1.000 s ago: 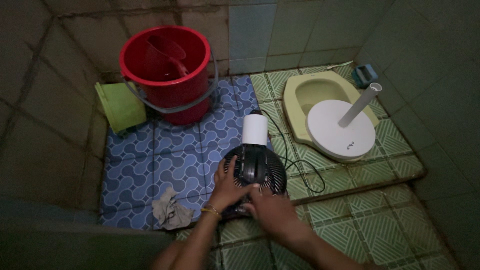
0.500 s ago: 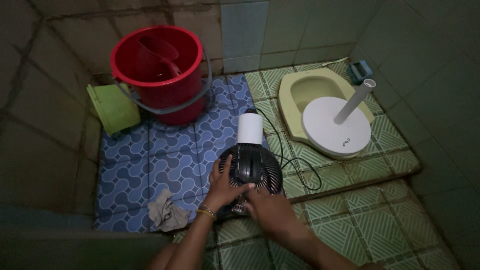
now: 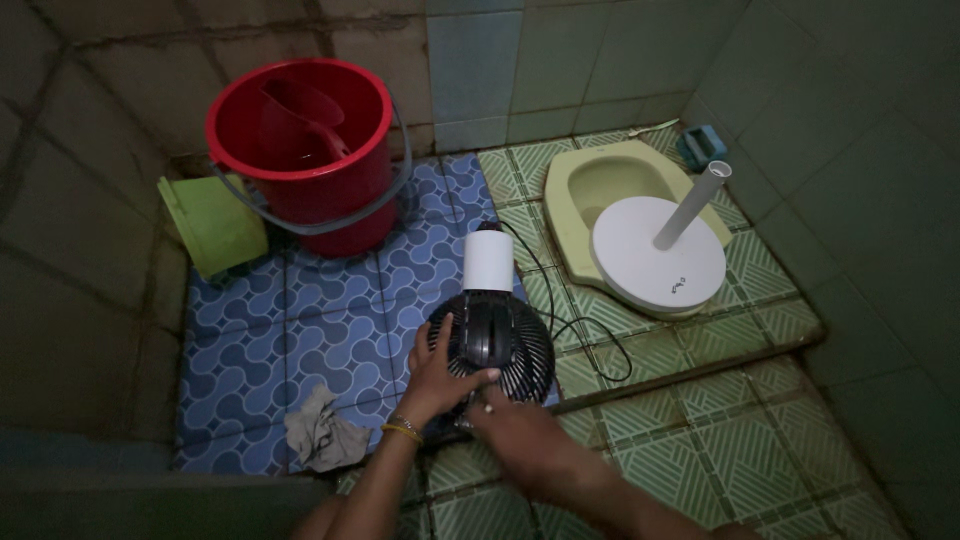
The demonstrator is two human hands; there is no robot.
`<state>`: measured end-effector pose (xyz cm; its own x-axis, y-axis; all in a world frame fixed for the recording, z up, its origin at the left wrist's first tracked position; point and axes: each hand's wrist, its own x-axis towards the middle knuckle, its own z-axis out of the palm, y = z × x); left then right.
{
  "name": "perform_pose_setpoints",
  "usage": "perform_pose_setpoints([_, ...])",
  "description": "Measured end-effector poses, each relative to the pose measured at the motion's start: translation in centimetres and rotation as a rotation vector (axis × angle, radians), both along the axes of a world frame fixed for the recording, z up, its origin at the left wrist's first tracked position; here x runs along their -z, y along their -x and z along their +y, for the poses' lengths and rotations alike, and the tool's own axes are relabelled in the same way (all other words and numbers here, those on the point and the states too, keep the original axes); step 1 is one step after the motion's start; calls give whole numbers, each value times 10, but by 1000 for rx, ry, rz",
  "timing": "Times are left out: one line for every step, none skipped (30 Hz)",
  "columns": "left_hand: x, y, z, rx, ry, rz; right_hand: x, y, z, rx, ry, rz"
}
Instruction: The person sits on the floor and services a small electric fan. They unscrew the rear grille with a screwdriver, remove the front cover and blade, wipe parts with a cloth, and reassemble the fan by refitting the blade and covers.
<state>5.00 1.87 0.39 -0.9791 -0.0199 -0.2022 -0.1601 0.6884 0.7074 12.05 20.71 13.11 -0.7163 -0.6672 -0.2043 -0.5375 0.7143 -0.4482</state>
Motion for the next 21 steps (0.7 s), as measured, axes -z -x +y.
perform_pose_setpoints([-2,-1,0,1,1,0,1,1,-4,87,-103,-36])
perform_pose_setpoints([-3,-1,0,2,2,1,2,3,-7,157,-133,5])
perform_pose_setpoints([-3,-2,1,2,-3,23,2,4,-10,229,-161,46])
perform_pose_setpoints([-4,-2,1,1,-9,45,1,5,-11,299,-191,89])
perform_pose_setpoints([-4,-3,2,-3,-17,68,-1,6,-10,277,-143,85])
perform_pose_setpoints([-4,-3,2,-4,-14,69,-4,6,-8,256,-94,82])
perform_pose_setpoints([-3,-2,2,-3,-10,70,-7,5,-5,237,-45,77])
perform_pose_setpoints([-3,-2,2,-1,-7,70,-10,4,-2,171,9,33])
perform_pose_setpoints([-3,-1,2,0,-6,57,-13,3,1,105,62,-11])
perform_pose_setpoints([-2,-1,2,0,-4,44,-15,2,2,38,116,-54])
perform_pose_setpoints([-2,0,1,-1,-1,30,-15,1,3,12,71,-69])
perform_pose_setpoints([-1,1,1,-1,-2,32,-15,-1,3,-15,26,-86])
perform_pose_setpoints([0,1,1,-1,-3,33,-14,-3,3,-43,-18,-105])
perform_pose_setpoints([1,1,1,0,-4,31,-12,-4,1,-40,-5,-54])
perform_pose_setpoints([2,1,1,-1,-6,38,-10,-5,1,-36,8,-4])
perform_pose_setpoints([3,1,2,-1,-7,47,-7,-5,1,-32,21,47])
perform_pose_setpoints([4,1,2,-1,-7,57,-3,-4,-3,46,-27,58])
perform_pose_setpoints([5,1,2,-3,-7,76,0,-2,-7,124,-75,70])
perform_pose_setpoints([6,0,2,-4,-8,92,3,-1,-10,202,-124,80])
perform_pose_setpoints([7,0,2,-5,-9,109,4,0,-10,259,-159,65])
perform_pose_setpoints([6,0,2,-3,-8,104,4,1,-10,315,-195,51])
